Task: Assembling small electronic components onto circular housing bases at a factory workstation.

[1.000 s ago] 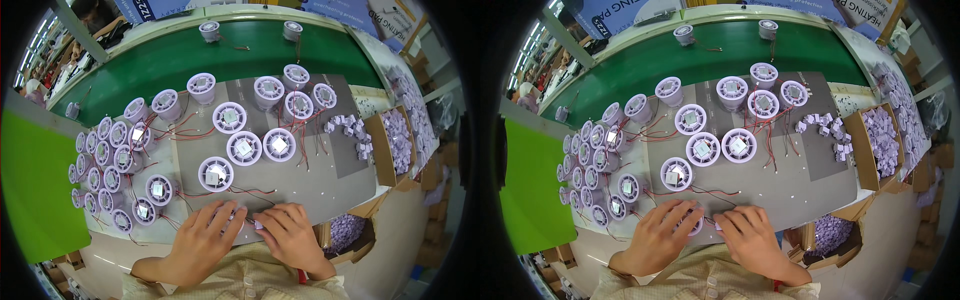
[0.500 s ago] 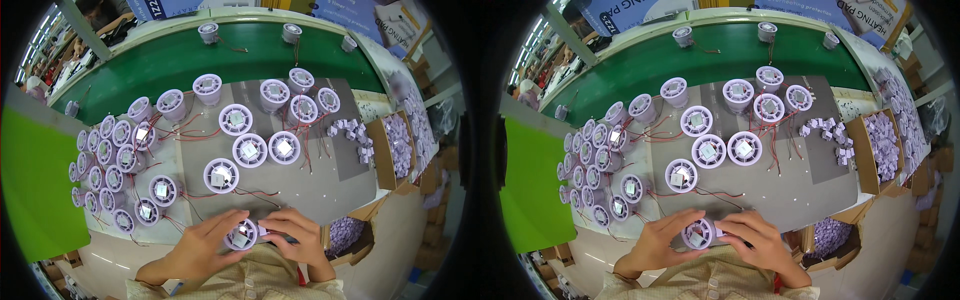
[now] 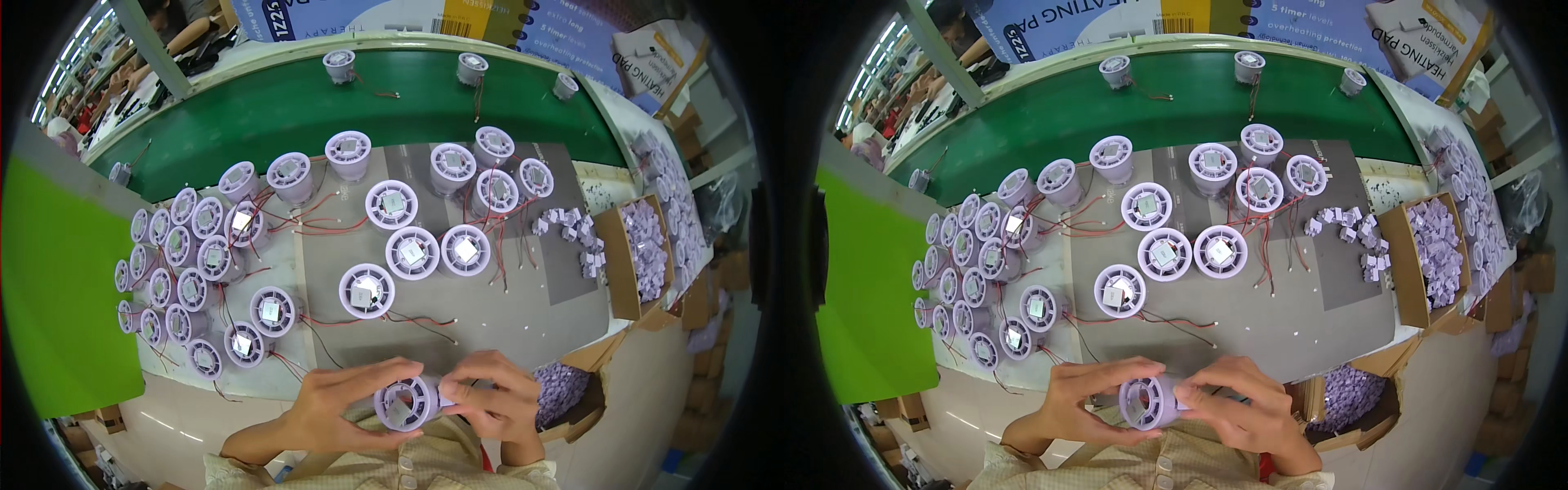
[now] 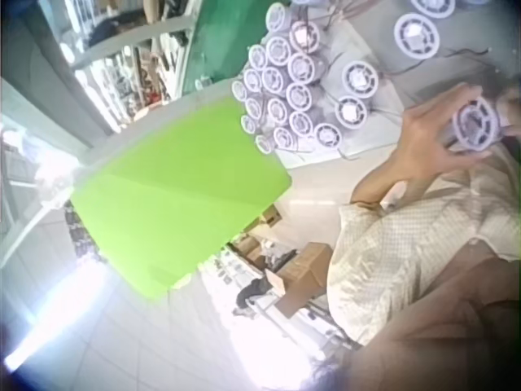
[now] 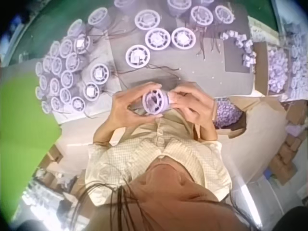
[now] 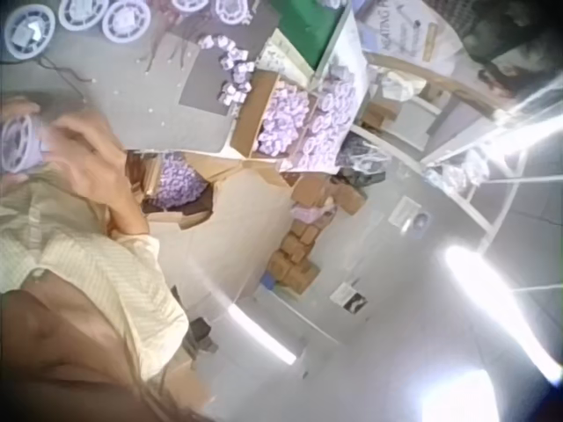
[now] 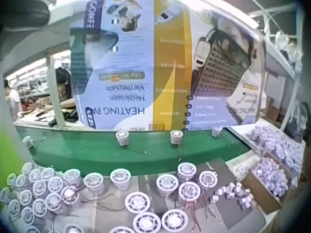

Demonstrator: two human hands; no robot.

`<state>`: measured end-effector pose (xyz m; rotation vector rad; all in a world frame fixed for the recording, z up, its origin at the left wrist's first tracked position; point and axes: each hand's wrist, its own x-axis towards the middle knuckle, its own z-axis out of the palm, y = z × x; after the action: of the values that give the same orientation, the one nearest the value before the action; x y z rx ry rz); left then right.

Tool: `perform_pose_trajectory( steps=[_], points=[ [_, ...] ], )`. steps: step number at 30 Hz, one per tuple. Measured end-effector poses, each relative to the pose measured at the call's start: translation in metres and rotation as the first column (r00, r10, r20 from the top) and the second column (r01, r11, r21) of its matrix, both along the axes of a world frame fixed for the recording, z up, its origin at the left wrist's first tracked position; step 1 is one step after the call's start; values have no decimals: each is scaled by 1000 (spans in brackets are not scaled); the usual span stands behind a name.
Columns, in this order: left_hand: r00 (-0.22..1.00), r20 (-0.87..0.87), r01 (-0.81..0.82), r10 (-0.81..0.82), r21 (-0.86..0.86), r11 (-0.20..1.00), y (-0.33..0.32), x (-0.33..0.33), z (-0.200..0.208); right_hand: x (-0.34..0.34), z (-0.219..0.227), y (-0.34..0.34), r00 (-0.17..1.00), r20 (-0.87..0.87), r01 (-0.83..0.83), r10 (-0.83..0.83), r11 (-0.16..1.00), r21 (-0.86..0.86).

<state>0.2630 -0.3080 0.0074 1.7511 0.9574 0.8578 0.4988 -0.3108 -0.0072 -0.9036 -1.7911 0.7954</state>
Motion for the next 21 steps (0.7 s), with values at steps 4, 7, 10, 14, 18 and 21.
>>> perform_pose_trajectory(
  steps=[4,7,10,14,18,21],
  points=[
    [997,77,22,-21,-15,1000,1,0,-2,-1,12,-2,995,103,-8,-6,991,131],
    [992,124,15,-13,-22,1000,0,-1,-4,-3,11,-4,989,146,13,-40,983,182],
    [994,109,-2,-6,80,997,-1,-3,-4,-1,7,-2,988,152,-43,8,973,226],
    [991,116,56,-66,92,994,1,-7,-1,2,15,-6,990,134,-71,47,981,182],
    [958,265,119,-107,-30,992,-6,6,2,6,46,-8,990,81,-135,119,963,235],
    [950,310,47,-23,-71,996,-7,7,4,-2,51,-10,991,125,31,-49,989,143]
  ],
)
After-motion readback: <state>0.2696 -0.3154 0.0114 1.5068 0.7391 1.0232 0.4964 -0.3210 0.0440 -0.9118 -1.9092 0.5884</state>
